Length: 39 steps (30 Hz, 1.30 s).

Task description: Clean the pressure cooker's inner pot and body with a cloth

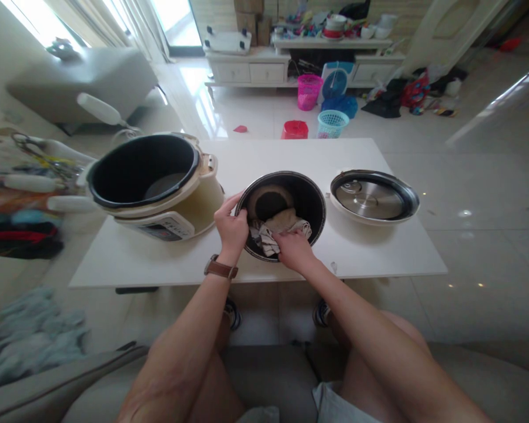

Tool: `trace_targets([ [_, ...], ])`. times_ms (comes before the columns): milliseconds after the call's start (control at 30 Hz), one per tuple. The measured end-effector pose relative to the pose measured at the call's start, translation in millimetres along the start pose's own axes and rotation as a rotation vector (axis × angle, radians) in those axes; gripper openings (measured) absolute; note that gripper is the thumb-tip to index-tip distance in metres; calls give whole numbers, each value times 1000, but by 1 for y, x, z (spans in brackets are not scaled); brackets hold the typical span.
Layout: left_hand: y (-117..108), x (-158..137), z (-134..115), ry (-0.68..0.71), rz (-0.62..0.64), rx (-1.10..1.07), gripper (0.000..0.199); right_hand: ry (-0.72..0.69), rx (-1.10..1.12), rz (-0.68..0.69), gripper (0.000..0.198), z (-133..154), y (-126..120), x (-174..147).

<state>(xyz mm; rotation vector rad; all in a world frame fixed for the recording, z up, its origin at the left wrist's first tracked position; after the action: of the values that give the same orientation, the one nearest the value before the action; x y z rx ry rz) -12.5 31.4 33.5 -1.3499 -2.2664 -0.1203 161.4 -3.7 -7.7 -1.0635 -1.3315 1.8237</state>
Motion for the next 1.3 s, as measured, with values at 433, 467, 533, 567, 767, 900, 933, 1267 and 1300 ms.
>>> trace_targets([
  [433, 0, 0, -3, 6, 11, 15, 44, 6, 7, 20, 47, 0, -1, 0],
  [467, 0, 0, -3, 4, 12, 12, 45, 8, 7, 21, 47, 0, -1, 0],
  [533, 0, 0, -3, -2, 12, -1, 45, 10, 11, 19, 48, 0, 0, 0],
  [567, 0, 0, -3, -4, 12, -7, 44, 9, 15, 16, 48, 0, 0, 0],
  [767, 1, 0, -1, 5, 8, -9, 44, -3, 26, 2, 46, 0, 0, 0],
  [900, 1, 0, -1, 5, 16, 24, 45, 6, 20, 1, 45, 0, 1, 0],
  [933, 0, 0, -1, 5, 15, 28, 45, 7, 18, 0, 44, 0, 1, 0],
  [1267, 0, 0, -2, 10, 6, 21, 45, 0, 11, -2, 41, 1, 0, 0],
  [1300, 0, 0, -2, 12, 5, 18, 45, -1, 9, -6, 41, 1, 0, 0],
])
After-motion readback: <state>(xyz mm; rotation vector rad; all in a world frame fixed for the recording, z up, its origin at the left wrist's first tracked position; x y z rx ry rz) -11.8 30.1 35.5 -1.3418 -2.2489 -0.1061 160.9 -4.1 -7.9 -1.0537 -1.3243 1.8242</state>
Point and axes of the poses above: each hand's wrist, its own x-axis towards the middle knuckle, its own y-axis out of the palm, z = x × y, the point moved 5 cm from there along x, towards the middle knuckle, and after that the axes turned 1 degree about -z, right-handed, at the moved point
